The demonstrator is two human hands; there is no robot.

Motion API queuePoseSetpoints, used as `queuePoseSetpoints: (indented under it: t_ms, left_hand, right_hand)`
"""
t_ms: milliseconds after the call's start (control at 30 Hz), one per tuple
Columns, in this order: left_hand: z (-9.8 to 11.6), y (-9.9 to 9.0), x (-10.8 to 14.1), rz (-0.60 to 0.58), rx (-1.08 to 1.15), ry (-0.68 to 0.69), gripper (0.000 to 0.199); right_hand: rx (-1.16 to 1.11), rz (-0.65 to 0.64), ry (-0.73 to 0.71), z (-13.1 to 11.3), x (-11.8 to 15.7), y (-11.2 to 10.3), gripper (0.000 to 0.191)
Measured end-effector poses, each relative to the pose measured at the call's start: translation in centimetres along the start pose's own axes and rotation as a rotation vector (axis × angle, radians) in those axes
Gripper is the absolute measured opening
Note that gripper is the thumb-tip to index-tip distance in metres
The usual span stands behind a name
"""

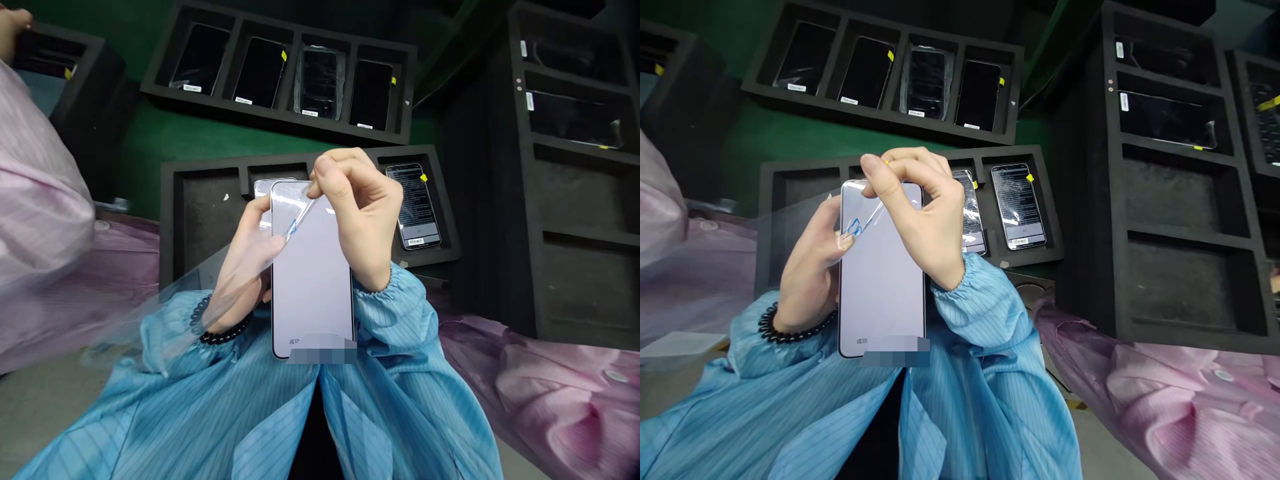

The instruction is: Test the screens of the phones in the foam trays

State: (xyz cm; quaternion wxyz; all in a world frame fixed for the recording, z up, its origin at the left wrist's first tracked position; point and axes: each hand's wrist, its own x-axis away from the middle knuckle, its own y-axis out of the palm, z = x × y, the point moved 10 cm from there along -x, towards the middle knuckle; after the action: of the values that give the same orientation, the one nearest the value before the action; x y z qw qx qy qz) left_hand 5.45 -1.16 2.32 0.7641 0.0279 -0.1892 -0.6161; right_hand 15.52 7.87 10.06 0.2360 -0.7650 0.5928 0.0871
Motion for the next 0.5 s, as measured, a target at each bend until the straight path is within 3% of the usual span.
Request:
queuePoseSetpoints:
  t_ms: [367,500]
  left_hand:
    - [0.1,-0.8,-0.3,0.056,0.024,0.014,0.05]
    - [0.1,-1.0,-0.5,0.045,0.027,0.043,0.048]
  right_hand:
    - [0.007,0.011,0.012,0.3,-0.3,0.5,0.041]
    - [-0.127,0.016,0.036,0.9,-0.4,0.7,0.035]
